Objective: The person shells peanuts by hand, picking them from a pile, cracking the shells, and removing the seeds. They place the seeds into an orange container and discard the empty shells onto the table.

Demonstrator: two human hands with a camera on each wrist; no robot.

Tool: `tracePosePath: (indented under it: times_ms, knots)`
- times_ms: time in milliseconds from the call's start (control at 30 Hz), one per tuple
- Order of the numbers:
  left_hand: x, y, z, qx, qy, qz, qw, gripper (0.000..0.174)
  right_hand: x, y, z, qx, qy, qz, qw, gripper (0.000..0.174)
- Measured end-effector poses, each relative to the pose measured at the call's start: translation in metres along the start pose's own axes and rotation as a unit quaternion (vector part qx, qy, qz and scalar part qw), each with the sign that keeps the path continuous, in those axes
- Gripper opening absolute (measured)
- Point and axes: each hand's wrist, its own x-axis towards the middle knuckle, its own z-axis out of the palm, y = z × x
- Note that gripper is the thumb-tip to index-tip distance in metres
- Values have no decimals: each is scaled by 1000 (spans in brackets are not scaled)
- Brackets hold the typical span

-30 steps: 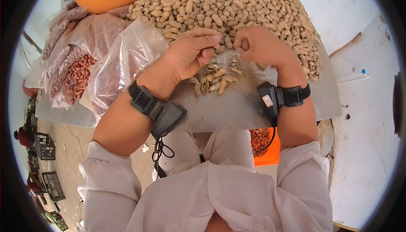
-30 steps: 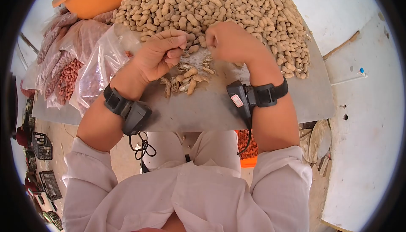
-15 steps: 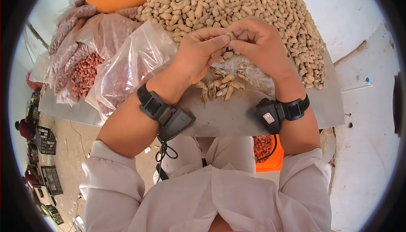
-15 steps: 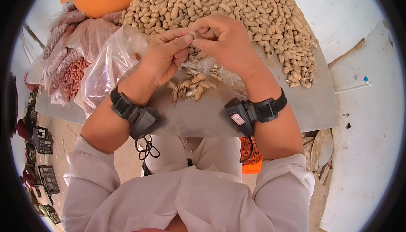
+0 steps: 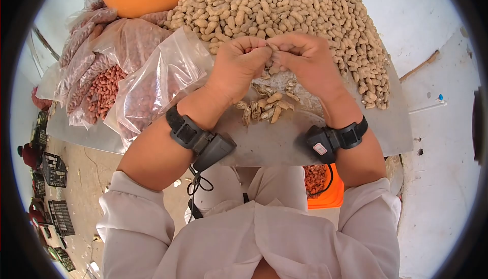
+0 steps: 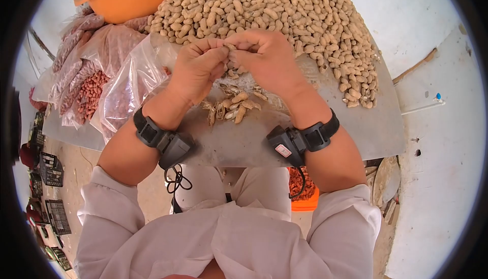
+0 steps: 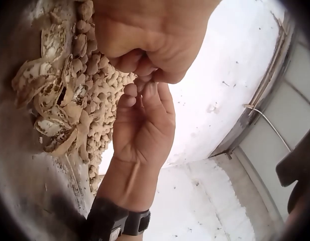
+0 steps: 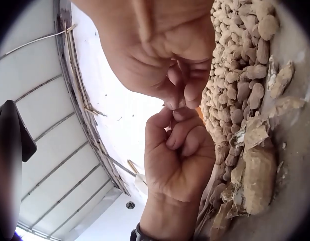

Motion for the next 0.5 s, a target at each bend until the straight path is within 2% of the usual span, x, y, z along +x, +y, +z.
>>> tracePosePath:
  times_ms: [133, 233, 333, 433, 500]
  knots:
    - [0, 1, 2, -2, 7, -13, 1000, 11, 2, 5, 0, 118, -6, 54, 992, 17]
    - [2, 1, 1, -42, 0, -30, 999, 13, 3, 11, 2, 258, 24, 70, 963, 17]
    - [3, 3, 3, -83, 0, -29, 996, 10, 4, 10, 2, 297, 40, 71, 951, 17]
    - [4, 2, 0, -125, -2, -36, 991, 11, 6, 18, 1, 279, 14, 30, 960, 18]
    - [3, 3, 0, -139, -6, -47, 989, 11, 4, 14, 1, 205, 29, 22, 978, 18]
